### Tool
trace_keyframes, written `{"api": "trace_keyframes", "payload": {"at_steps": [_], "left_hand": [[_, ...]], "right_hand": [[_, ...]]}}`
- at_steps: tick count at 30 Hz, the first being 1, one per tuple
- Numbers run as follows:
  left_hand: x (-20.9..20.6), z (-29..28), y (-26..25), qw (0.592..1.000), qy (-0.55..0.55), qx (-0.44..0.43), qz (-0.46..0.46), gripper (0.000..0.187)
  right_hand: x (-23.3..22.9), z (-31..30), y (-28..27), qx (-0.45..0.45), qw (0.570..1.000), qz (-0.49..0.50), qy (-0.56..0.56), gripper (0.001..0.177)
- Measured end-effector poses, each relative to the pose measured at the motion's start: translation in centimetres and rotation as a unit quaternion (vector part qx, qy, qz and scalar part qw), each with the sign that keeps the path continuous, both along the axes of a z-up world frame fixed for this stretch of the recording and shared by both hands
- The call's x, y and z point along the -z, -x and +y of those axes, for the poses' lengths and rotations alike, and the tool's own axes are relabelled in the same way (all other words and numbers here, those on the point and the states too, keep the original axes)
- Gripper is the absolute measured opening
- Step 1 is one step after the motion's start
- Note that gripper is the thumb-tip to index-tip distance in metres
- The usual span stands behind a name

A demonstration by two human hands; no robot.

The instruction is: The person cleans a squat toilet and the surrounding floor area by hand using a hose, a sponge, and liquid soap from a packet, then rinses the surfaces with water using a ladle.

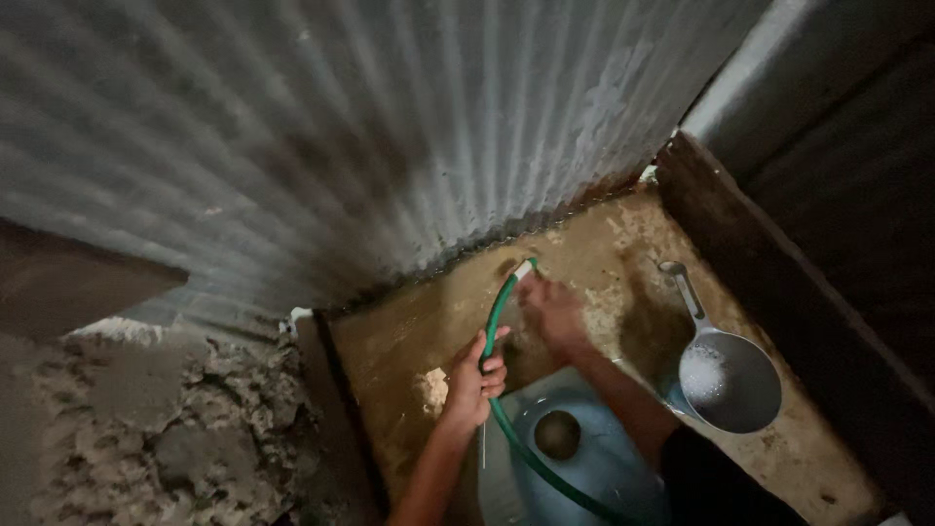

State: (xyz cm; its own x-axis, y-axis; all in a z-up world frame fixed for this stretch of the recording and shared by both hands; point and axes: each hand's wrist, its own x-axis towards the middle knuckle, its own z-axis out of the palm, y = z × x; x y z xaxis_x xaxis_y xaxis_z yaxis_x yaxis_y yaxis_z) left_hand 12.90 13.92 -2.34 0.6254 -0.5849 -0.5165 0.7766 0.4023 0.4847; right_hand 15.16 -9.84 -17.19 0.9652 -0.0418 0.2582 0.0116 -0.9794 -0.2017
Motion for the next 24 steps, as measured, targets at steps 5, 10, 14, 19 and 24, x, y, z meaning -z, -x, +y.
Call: {"api": "trace_keyframes", "payload": {"at_steps": [5,10,14,19,24], "left_hand": [[0.1,3.7,2.4,0.998,-0.053,-0.024,0.030,0.055],[0.3,6.3,3.7,0.990,-0.091,-0.104,-0.002,0.050],[2.0,9.1,5.2,0.984,-0.029,-0.176,0.013,0.047],[4.1,14.4,8.1,0.966,-0.073,-0.246,0.015,0.050],[4.5,16.7,9.9,0.951,-0.067,-0.301,0.003,0.042]], "right_hand": [[1.8,-4.1,-0.6,0.139,0.973,0.160,0.093,0.055],[2.9,3.5,0.1,0.084,0.976,0.173,0.099,0.059],[-0.1,1.9,2.0,-0.193,0.963,-0.162,0.099,0.062],[-1.4,5.2,-0.1,0.075,0.989,0.115,0.053,0.067],[-0.1,18.9,2.9,-0.134,0.976,0.148,0.087,0.067]]}}
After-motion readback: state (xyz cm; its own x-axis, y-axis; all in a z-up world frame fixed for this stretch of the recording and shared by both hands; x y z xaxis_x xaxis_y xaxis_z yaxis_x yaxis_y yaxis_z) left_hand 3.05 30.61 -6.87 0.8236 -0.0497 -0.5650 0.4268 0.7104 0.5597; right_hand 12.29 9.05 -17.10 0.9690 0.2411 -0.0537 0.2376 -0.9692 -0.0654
